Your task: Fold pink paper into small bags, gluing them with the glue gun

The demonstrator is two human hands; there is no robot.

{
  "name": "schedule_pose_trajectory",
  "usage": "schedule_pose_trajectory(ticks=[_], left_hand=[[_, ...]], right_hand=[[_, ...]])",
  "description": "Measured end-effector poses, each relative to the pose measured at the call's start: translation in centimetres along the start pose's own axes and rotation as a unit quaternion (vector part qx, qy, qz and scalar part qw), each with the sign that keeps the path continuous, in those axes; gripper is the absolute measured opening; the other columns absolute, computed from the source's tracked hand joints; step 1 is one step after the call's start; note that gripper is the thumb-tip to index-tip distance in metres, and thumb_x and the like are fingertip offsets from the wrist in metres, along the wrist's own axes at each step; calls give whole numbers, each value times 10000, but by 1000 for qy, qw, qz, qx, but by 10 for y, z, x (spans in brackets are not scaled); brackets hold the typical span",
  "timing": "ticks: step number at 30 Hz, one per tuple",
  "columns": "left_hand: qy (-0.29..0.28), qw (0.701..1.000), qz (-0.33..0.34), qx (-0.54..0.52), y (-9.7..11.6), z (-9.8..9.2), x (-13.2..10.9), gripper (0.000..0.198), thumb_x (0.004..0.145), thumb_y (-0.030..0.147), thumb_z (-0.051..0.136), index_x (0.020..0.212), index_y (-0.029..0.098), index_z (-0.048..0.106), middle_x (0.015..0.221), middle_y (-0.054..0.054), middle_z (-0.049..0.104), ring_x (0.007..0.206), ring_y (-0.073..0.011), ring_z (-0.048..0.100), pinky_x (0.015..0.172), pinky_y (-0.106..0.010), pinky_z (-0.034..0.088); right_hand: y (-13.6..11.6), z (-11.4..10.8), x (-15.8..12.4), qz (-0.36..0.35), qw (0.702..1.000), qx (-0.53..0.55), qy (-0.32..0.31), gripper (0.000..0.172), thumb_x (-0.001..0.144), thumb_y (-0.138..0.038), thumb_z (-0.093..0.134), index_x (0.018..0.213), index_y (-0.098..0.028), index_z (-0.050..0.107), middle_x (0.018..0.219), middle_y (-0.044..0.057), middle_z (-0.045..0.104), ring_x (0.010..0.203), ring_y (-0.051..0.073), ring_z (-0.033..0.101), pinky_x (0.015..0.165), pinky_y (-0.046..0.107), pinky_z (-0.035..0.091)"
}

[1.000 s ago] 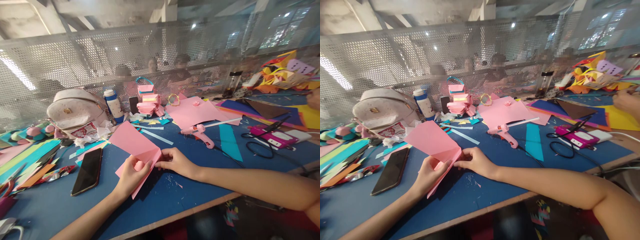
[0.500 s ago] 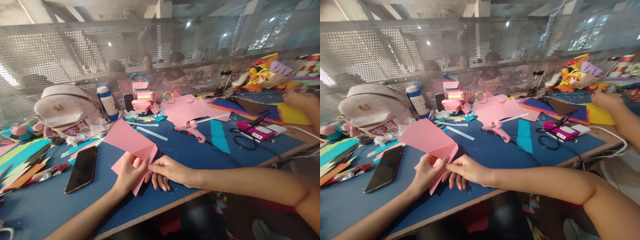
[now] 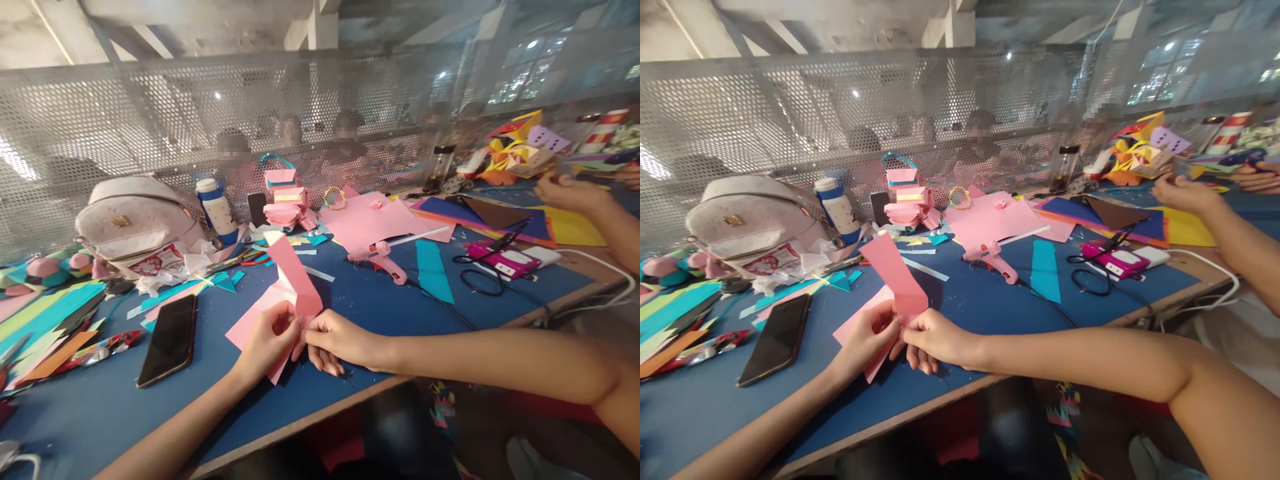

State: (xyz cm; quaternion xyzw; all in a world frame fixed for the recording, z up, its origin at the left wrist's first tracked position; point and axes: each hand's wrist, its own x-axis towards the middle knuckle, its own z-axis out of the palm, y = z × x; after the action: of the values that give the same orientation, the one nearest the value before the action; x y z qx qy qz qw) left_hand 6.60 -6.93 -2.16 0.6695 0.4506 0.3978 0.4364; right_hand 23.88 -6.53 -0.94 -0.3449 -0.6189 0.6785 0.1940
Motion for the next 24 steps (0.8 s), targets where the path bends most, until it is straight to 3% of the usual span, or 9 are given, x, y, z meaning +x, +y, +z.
schedule_pose_trajectory(ticks=[3, 9, 12, 14, 15, 17, 20, 22, 24], left_hand=[[-44, 998, -14, -34, -2, 0, 1, 284, 887, 415, 535, 751, 166, 522, 561, 46, 521, 471, -76, 459, 495, -206, 365], [-52, 997, -20, -44, -3, -1, 2, 301, 860, 451, 561, 743, 178, 513, 587, 52, 496, 480, -81, 449, 476, -202, 342], [-46, 999, -4, 20, 3, -6, 3, 241, 861, 393, 561, 773, 169, 556, 652, 28, 546, 582, -104, 500, 550, -213, 386], [-56, 996, 15, 71, 10, -13, 4, 216, 877, 362, 536, 810, 164, 587, 723, 1, 595, 663, -126, 537, 626, -237, 423], [-63, 993, 27, 95, 14, -17, 4, 216, 890, 354, 516, 823, 165, 597, 760, -12, 614, 702, -137, 551, 669, -252, 437], [-79, 985, 55, 145, 20, -23, 0, 217, 910, 353, 488, 860, 177, 605, 834, -27, 637, 785, -156, 570, 756, -281, 449], [-84, 963, 84, 244, 25, -24, -14, 251, 852, 418, 588, 993, 211, 576, 971, -38, 632, 911, -198, 576, 838, -333, 450], [-65, 936, 108, 330, 24, -17, -27, 428, 736, 491, 700, 1028, 217, 552, 1025, -59, 615, 934, -246, 567, 829, -383, 457], [-58, 906, 127, 400, 22, -7, -37, 431, 714, 438, 715, 1042, 214, 547, 1046, -76, 603, 944, -275, 565, 816, -411, 462]], right_hand=[[-2, 2, -2, 3, 1000, -9, 8, 298, 924, -226, 412, 824, -104, 664, 497, -40, 564, 320, 31, 443, 311, 121, 315], [3, 7, -8, -20, 997, -73, 3, 428, 935, -365, 442, 572, -149, 508, 505, -26, 550, 339, 40, 449, 322, 144, 330], [-2, 2, -15, -34, 990, -140, -2, 327, 938, -343, 442, 707, -151, 573, 583, -24, 600, 346, 44, 443, 339, 162, 340], [-13, -5, -21, -71, 968, -240, 10, 274, 940, -302, 452, 808, -152, 638, 593, -23, 616, 369, 57, 463, 398, 182, 383], [-21, -10, -24, -108, 945, -309, 26, 266, 941, -291, 466, 828, -155, 664, 610, -13, 635, 409, 70, 501, 451, 196, 411], [-37, -20, -30, -214, 859, -460, 68, 197, 931, -257, 515, 901, -170, 689, 787, 29, 705, 642, 129, 626, 614, 238, 460], [-54, -30, -31, -341, 674, -653, 42, 212, 953, -173, 464, 1055, -175, 650, 1082, 81, 688, 1005, 210, 606, 814, 323, 450], [-55, -33, -26, -374, 564, -735, 29, 240, 936, -95, 440, 1020, -179, 649, 1064, 79, 686, 1058, 208, 569, 882, 342, 426], [-50, -33, -15, -399, 484, -778, 29, 264, 890, -36, 457, 914, -197, 666, 934, 52, 699, 992, 195, 568, 940, 337, 402]])
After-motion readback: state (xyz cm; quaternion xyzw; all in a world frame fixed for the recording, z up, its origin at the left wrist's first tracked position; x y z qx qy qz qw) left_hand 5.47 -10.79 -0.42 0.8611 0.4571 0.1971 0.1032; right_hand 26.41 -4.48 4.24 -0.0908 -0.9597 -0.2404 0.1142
